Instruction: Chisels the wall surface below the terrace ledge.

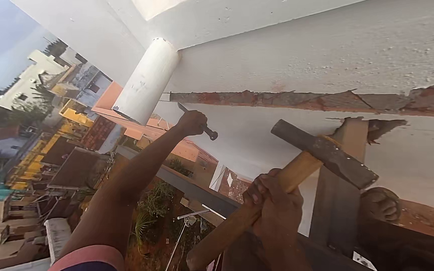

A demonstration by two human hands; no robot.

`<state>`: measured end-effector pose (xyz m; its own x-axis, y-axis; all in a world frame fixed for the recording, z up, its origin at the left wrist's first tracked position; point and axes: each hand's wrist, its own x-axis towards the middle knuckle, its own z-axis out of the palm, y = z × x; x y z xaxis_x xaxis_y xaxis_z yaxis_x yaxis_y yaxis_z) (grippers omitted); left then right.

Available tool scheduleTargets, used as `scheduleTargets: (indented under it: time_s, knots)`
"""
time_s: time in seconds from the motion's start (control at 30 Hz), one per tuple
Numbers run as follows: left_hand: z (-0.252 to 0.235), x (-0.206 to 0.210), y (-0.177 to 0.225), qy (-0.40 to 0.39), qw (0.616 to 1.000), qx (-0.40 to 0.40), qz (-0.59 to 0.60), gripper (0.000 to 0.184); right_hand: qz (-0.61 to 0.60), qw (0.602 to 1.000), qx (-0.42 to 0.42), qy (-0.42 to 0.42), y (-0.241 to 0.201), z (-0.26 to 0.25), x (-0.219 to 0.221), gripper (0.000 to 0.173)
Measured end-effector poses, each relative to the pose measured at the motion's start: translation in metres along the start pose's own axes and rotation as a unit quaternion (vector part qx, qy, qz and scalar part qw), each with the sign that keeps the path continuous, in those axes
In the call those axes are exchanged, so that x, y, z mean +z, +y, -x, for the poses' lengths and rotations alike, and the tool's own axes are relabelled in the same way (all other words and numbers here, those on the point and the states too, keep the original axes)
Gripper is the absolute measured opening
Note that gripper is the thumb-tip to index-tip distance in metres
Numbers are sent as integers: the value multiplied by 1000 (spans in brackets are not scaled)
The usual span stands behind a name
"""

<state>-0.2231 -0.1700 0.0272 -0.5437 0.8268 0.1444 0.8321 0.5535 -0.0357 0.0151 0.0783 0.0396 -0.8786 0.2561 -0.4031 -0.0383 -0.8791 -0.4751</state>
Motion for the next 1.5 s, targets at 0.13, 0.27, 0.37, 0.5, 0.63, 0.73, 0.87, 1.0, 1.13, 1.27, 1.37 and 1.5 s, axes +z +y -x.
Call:
scheduleTargets:
  time_s: [0.13, 0.27, 0.37, 0.5, 0.63, 0.73, 0.87, 1.0, 1.13, 1.27, 1.37, 1.5]
  knots:
    - [-4, -15, -24, -80, 996, 18, -28, 16, -29, 997, 66, 15, 25, 7, 11, 11]
    - [-3, -15, -36, -127, 991, 25, -38, 16, -38, 990, 129, 44, 45, 15, 19, 13]
    - [-6, -8, -36, -62, 997, 23, -47, 15, -65, 984, 154, 59, 59, 17, 20, 12]
    - [-20, -1, -32, 21, 998, -32, -53, 12, -139, 976, 141, 94, 66, 11, 21, 14]
    - [-30, -2, -32, 41, 996, -50, -69, 9, -171, 974, 101, 111, 57, -3, 21, 24]
    - [-32, 3, -31, 60, 994, -40, -82, 10, -171, 974, 83, 119, 49, -10, 25, 22]
    - [-36, 6, -32, 69, 992, -41, -94, 9, -124, 983, 66, 115, 72, -23, 60, 18]
    - [-37, 6, -30, 83, 990, -80, -81, 7, 28, 991, 132, -19, 81, -40, 66, 13]
    - [-37, 9, -37, 88, 989, -60, -99, 8, -103, 994, -4, 46, 63, -18, 47, 14]
    - [-36, 14, -40, 99, 987, -35, -122, 10, -108, 990, 25, 91, 87, -29, 63, 20]
    - [-38, 13, -34, 87, 987, -72, -115, 7, 10, 986, 164, -18, 76, -51, 57, 17]
    - [-45, 6, -34, 46, 991, -71, -101, 8, -112, 992, -8, 56, 49, -28, 40, 16]
